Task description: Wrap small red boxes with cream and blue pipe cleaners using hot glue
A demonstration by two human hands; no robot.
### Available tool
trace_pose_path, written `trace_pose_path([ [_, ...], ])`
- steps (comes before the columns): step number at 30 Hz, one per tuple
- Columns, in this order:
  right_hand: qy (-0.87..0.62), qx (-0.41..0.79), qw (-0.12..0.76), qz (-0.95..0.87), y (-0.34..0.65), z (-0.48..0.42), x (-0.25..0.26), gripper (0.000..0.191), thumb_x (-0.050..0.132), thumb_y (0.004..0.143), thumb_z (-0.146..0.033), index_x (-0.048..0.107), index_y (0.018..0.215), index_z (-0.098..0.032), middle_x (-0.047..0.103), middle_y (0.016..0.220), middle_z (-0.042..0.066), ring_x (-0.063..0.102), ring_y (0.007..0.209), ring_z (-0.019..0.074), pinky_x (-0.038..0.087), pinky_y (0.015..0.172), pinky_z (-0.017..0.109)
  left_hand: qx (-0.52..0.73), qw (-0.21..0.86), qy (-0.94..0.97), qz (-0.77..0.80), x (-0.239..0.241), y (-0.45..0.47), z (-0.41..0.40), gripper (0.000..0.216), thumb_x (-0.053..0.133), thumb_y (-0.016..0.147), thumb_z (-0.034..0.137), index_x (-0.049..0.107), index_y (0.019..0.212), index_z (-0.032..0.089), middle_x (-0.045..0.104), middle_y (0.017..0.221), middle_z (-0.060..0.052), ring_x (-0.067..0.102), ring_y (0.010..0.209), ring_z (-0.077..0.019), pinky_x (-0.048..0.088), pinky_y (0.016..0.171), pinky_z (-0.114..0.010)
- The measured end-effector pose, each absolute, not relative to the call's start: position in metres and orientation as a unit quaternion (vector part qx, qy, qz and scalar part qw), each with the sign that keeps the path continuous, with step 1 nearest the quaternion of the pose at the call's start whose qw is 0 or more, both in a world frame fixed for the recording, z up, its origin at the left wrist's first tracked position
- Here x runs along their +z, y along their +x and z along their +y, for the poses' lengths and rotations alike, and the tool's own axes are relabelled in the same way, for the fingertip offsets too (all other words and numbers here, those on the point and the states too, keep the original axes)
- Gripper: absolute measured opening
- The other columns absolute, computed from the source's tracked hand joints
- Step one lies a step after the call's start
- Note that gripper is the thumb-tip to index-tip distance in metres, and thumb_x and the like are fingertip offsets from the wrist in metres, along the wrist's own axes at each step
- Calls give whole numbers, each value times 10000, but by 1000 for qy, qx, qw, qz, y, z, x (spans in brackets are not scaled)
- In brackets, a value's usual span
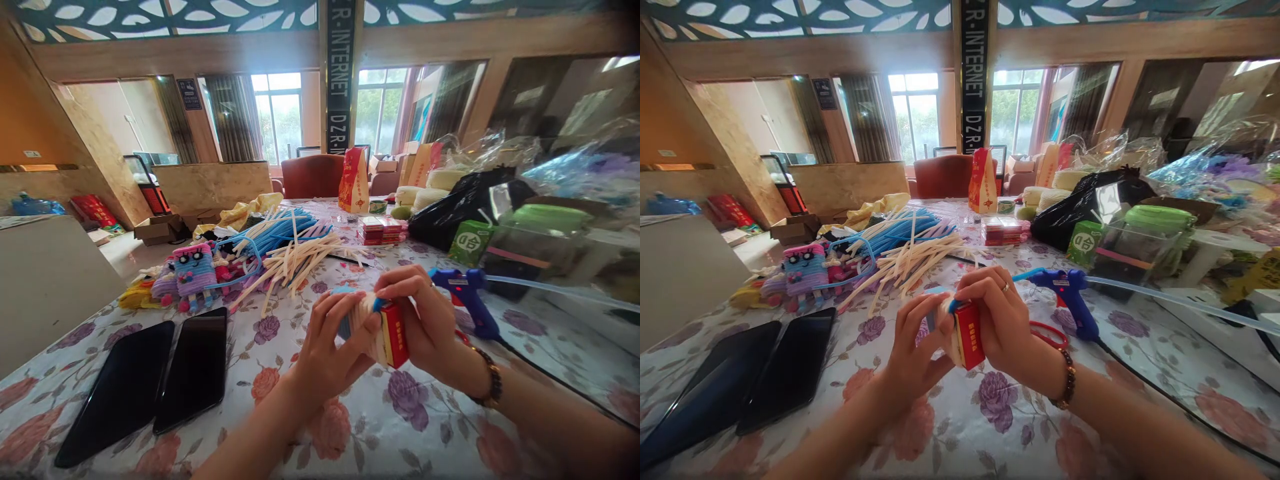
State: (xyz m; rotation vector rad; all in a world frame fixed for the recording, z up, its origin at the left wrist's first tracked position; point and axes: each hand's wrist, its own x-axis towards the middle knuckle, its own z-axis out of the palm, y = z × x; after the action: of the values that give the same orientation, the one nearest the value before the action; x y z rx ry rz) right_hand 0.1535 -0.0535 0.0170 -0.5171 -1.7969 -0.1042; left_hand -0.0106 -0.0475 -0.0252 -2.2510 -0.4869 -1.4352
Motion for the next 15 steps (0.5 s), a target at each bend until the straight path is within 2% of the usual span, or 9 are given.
trace_pose_path([
  [4,-212,-66,581,-783,158,-52,17,220,443,809,-55,523,927,-223,566,870,41,529,806,177,430,682,353,-523,226,-803,-175,-24,-10,-48,352,598,805,229,480,1128,157,451,1233,-170,423,1170,-275,444,924,-495],
  [9,-195,-95,570,-793,161,-50,19,233,444,800,-51,533,933,-220,580,870,46,540,819,181,437,682,349,-521,222,-807,-167,-24,-9,-49,367,611,796,227,475,1127,145,421,1231,-165,433,1197,-296,393,983,-579],
  [15,-193,-93,574,-790,159,-49,20,211,448,798,-62,527,901,-228,578,847,42,540,793,181,433,655,339,-512,227,-809,-176,-23,-9,-51,371,617,792,212,469,1125,143,430,1219,-160,433,1215,-282,444,960,-539],
])
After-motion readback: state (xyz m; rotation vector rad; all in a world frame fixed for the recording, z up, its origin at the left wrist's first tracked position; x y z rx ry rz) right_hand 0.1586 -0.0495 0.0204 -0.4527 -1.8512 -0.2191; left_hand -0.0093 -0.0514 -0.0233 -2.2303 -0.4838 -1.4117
